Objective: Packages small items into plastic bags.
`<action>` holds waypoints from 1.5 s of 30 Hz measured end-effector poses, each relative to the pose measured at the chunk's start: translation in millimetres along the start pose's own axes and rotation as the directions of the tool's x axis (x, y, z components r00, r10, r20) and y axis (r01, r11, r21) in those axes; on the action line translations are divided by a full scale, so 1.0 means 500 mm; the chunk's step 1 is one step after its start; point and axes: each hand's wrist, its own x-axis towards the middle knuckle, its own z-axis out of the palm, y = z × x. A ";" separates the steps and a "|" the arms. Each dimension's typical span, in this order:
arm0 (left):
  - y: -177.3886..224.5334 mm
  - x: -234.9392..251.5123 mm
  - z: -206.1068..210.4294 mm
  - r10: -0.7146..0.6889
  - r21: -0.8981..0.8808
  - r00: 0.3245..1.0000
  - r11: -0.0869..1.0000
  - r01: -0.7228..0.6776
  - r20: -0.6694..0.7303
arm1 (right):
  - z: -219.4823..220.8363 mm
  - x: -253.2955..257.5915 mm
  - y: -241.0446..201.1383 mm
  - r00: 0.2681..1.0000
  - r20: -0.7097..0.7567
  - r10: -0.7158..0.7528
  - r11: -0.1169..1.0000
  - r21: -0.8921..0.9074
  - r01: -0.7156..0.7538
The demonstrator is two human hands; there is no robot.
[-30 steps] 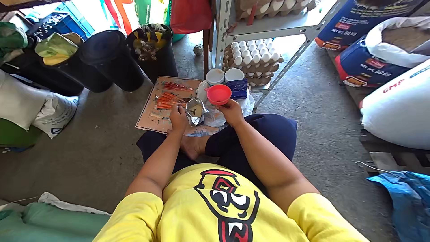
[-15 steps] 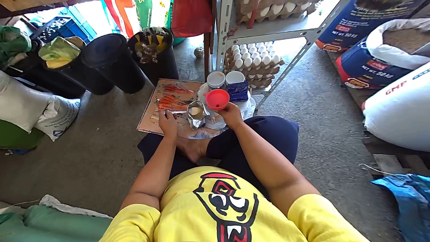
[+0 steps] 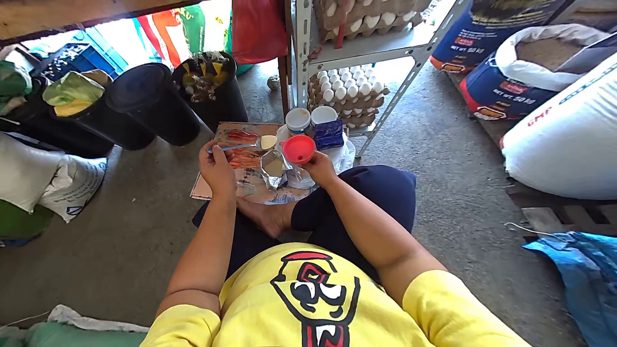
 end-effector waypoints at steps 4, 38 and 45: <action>0.032 -0.020 0.029 0.044 -0.031 0.996 0.999 -0.042 0.077 | 0.001 -0.001 -0.001 1.000 -0.001 0.003 1.000 -0.027 -0.003; -0.019 -0.131 0.046 0.795 -0.099 0.275 0.385 -0.918 0.541 | -0.017 -0.006 -0.011 0.943 -0.248 -0.221 0.975 -0.067 0.211; -0.012 -0.137 0.053 0.778 -0.065 0.313 0.411 -0.909 0.544 | -0.021 -0.007 -0.016 0.960 -0.220 -0.172 0.985 -0.046 0.166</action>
